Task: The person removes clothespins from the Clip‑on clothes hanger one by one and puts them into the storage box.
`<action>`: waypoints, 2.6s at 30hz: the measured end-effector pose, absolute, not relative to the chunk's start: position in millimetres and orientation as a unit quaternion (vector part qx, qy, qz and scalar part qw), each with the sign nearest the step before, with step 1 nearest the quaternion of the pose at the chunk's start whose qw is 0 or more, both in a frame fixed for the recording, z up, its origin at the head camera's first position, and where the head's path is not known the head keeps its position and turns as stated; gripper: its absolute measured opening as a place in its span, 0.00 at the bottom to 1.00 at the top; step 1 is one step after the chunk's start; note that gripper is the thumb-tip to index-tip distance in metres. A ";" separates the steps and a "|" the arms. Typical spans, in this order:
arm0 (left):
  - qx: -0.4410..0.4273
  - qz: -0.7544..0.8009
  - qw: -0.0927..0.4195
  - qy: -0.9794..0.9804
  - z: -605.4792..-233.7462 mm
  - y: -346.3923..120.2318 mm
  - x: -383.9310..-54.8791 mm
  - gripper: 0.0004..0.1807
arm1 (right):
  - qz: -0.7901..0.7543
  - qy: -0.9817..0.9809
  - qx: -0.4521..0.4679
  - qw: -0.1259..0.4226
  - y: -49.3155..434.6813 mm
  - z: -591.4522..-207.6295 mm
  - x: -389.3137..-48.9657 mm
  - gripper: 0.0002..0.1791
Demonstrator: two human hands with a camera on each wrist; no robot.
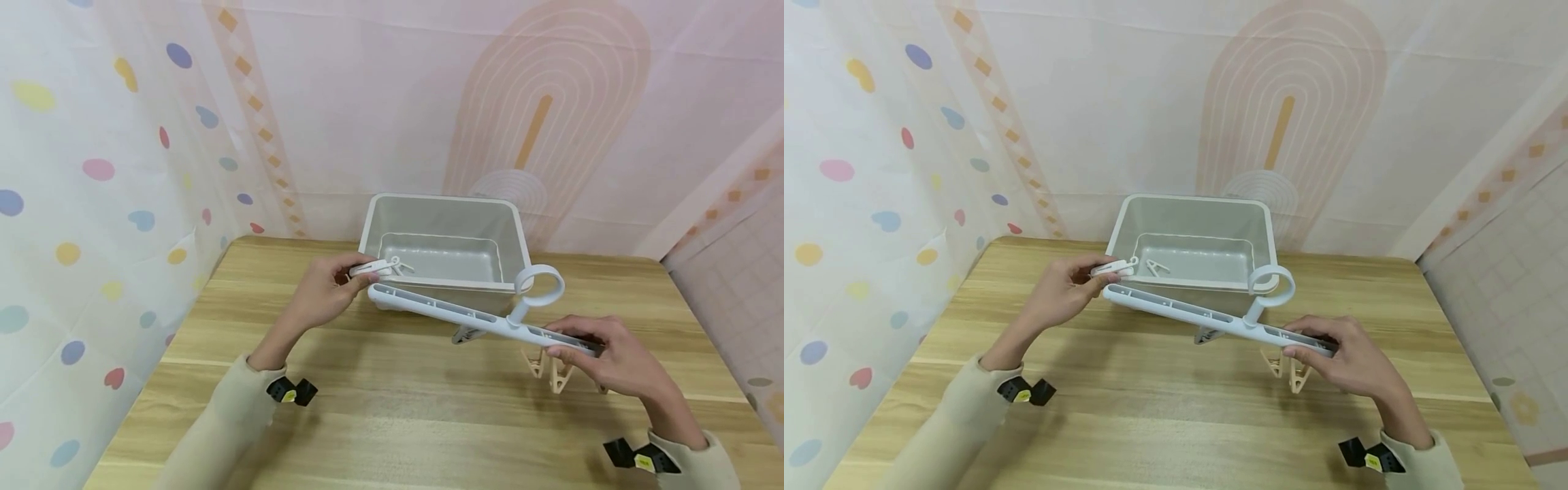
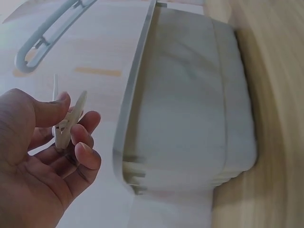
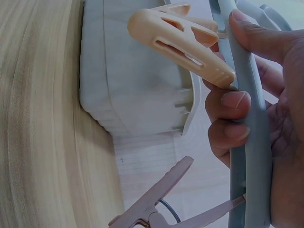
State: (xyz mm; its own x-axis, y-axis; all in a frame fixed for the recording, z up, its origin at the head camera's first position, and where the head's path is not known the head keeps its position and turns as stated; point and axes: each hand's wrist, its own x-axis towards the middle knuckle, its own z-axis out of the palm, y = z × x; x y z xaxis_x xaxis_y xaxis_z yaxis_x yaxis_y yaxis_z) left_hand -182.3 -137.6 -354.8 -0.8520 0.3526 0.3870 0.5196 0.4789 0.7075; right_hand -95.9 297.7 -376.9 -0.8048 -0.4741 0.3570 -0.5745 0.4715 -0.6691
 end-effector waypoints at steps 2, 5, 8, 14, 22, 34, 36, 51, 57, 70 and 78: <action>-0.260 -0.443 0.092 -0.853 -350.8 -136.8 -186.6 0.10 | 0.412 -0.858 0.300 0.059 298.6 -376.8 -95.7 0.21; -0.265 -0.447 0.088 -0.850 -344.7 -135.1 -192.3 0.10 | 0.411 -0.862 0.290 0.056 299.7 -376.5 -95.6 0.21; -0.267 -0.444 0.079 -0.851 -340.9 -133.8 -198.1 0.10 | 0.408 -0.866 0.285 0.057 300.2 -376.6 -96.0 0.21; -0.266 -0.425 0.056 -0.863 -334.6 -131.0 -210.2 0.09 | 0.409 -0.863 0.288 0.062 300.9 -377.1 -96.7 0.21; -0.288 -0.404 0.049 -0.867 -323.6 -123.0 -230.9 0.08 | 0.417 -0.866 0.269 0.050 301.7 -378.7 -94.4 0.20; -0.297 -0.378 0.036 -0.876 -311.0 -105.7 -257.0 0.08 | 0.412 -0.870 0.266 0.051 303.3 -379.5 -96.7 0.20; -0.298 -0.368 0.036 -0.880 -311.1 -103.1 -262.2 0.08 | 0.411 -0.871 0.263 0.051 303.4 -379.0 -96.7 0.19; -0.225 -0.362 -0.025 -0.905 -323.0 -99.0 -288.6 0.25 | 0.408 -0.876 0.252 0.045 300.6 -379.5 -97.2 0.18; -0.210 -0.365 -0.008 -0.907 -325.8 -107.2 -287.2 0.28 | 0.417 -0.866 0.272 0.052 301.8 -382.2 -97.3 0.19; -0.235 -0.420 0.029 -0.876 -321.0 -118.8 -265.1 0.31 | 0.416 -0.869 0.260 0.058 298.9 -380.8 -97.5 0.17; -0.251 -0.455 0.037 -0.853 -325.4 -123.1 -247.5 0.26 | 0.418 -0.874 0.242 0.056 297.3 -382.0 -98.8 0.17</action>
State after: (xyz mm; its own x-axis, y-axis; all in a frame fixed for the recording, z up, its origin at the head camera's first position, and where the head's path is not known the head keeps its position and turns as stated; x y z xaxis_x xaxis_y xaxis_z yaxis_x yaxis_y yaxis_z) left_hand -247.5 -123.1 -325.4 -0.8715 0.3947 0.2910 0.4614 0.4593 0.7590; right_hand -98.8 297.3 -382.0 -0.8767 -0.3755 0.3007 -0.4698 0.5335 -0.7033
